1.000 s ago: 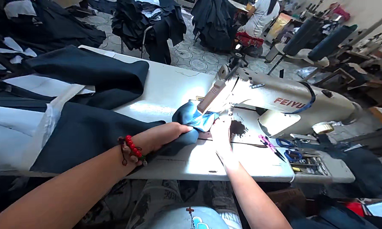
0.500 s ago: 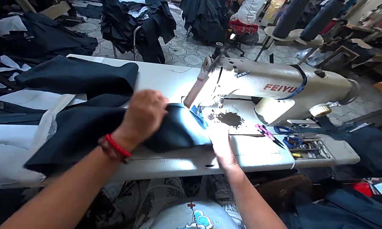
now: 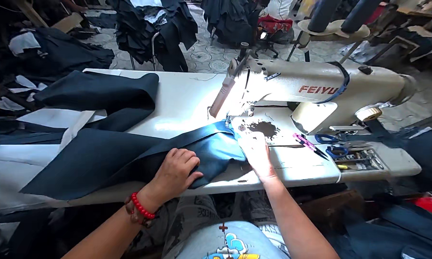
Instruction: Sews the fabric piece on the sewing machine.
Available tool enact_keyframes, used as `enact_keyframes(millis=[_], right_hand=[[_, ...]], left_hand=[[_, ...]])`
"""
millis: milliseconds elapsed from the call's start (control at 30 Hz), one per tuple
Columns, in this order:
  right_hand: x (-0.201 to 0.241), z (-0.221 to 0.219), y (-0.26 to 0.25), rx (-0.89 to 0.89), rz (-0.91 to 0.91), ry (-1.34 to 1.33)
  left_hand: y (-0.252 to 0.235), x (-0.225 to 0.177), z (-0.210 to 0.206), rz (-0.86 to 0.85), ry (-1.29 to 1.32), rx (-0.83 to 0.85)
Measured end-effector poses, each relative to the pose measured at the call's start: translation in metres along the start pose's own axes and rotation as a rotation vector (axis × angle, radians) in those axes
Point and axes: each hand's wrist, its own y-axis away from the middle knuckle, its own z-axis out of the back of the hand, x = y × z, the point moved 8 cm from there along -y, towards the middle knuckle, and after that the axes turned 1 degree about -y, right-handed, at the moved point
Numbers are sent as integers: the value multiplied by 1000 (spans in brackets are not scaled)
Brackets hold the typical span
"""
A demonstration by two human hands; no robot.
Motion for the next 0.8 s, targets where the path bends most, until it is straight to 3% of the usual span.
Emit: enact_keyframes(millis=[133, 300, 500, 700, 800], right_hand=[[15, -4, -5, 61, 38, 122], [17, 0, -6, 56, 3, 154], [37, -8, -1, 236, 10, 483], [38, -23, 3, 368, -8, 597], [35, -18, 0, 265, -24, 531]], left_hand=[[5, 5, 5, 60, 40, -2], [8, 2, 4, 169, 32, 142], [5, 1, 12, 88, -18, 32], [12, 61, 52, 301, -126, -5], [-5, 23, 61, 173, -90, -78]])
